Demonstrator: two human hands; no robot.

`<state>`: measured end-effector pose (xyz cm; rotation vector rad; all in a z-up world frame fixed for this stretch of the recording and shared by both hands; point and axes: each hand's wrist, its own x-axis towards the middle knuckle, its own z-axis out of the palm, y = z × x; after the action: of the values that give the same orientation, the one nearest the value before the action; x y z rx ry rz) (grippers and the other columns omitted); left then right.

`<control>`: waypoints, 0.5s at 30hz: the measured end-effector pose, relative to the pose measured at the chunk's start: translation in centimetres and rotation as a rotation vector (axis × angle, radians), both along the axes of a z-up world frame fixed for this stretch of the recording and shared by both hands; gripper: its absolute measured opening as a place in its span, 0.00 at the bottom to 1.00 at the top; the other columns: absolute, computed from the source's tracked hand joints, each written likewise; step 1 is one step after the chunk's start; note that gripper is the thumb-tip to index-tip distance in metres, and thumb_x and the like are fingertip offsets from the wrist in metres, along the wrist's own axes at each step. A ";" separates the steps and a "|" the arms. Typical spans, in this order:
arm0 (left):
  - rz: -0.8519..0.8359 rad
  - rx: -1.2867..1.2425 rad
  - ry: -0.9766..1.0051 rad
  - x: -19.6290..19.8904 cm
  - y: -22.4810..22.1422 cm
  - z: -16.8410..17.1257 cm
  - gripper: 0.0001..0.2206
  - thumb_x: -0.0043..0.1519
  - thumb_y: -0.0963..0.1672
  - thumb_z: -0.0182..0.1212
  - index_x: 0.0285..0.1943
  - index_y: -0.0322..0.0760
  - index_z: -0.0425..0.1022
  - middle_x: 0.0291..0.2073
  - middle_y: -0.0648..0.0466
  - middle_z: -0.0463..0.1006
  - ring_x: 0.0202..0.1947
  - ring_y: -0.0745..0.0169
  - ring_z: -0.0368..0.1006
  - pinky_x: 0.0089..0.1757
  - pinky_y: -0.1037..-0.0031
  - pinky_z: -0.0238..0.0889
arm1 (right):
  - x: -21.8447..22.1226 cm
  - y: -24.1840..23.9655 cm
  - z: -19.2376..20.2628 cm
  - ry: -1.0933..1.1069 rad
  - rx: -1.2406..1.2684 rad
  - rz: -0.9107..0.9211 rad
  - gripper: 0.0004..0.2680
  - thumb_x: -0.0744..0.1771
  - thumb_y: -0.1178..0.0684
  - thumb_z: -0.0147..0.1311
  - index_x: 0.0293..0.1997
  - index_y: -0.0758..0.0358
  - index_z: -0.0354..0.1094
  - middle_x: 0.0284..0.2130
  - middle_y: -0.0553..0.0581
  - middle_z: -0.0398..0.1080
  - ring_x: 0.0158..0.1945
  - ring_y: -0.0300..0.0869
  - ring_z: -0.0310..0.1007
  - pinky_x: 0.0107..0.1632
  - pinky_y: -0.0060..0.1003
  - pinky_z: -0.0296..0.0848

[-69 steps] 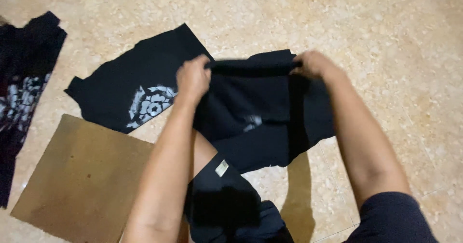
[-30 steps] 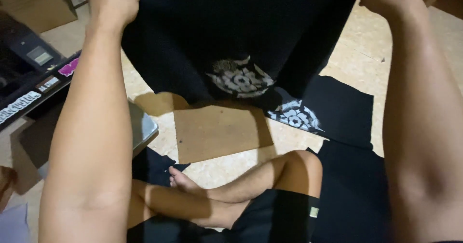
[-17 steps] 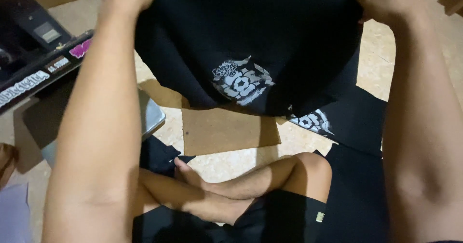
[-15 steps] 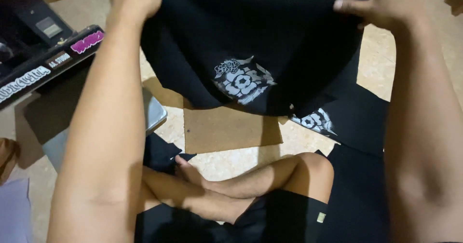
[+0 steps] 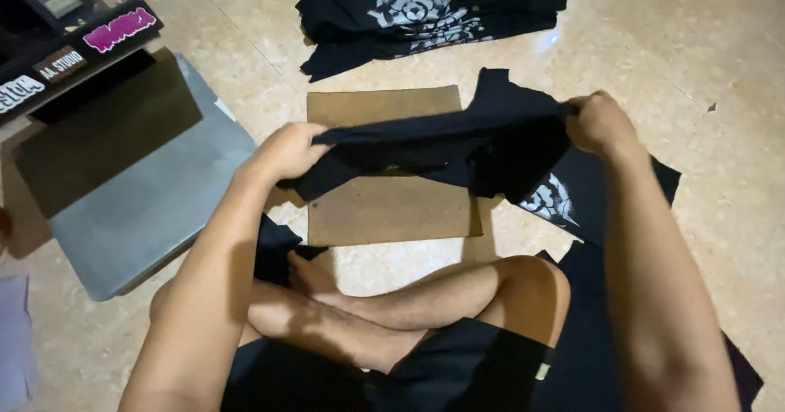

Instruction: The person is sitting on the floor, taking black fabric pieces with white graphic prints, laying them flat, and smoothing them out with their hands to organize them.

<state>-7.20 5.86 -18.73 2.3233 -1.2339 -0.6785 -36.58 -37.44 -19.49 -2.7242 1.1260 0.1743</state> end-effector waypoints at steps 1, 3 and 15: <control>0.001 -0.004 0.001 0.5 -0.7 -0.5 0.14 0.66 0.44 0.55 0.59 0.49 0.80 0.52 0.51 0.82 0.50 0.48 0.77 0.47 0.62 0.67 | 0.2 -2.1 -2.5 0.001 -0.004 0.001 0.14 0.65 0.57 0.46 0.53 0.65 0.76 0.49 0.77 0.71 0.48 0.68 0.74 0.50 0.58 0.74; 0.089 -0.127 -0.117 2.0 -2.5 -0.7 0.09 0.62 0.43 0.61 0.48 0.43 0.84 0.42 0.45 0.79 0.45 0.38 0.77 0.46 0.56 0.69 | 1.1 -6.7 -6.8 -0.207 -0.079 -0.177 0.16 0.67 0.48 0.50 0.61 0.51 0.73 0.51 0.69 0.53 0.42 0.76 0.76 0.43 0.69 0.77; 0.105 -0.761 -0.190 -2.0 -4.5 20.4 0.07 0.64 0.44 0.55 0.44 0.39 0.78 0.38 0.56 0.79 0.42 0.63 0.72 0.43 0.67 0.63 | 10.2 -1.3 19.0 -1.140 0.759 -0.603 0.11 0.68 0.45 0.45 0.45 0.54 0.73 0.37 0.56 0.82 0.36 0.46 0.86 0.37 0.40 0.92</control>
<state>-9.21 1.32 1.70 1.8055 -1.1656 0.0670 -26.43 -38.75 -0.47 -1.3154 1.0690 -0.7598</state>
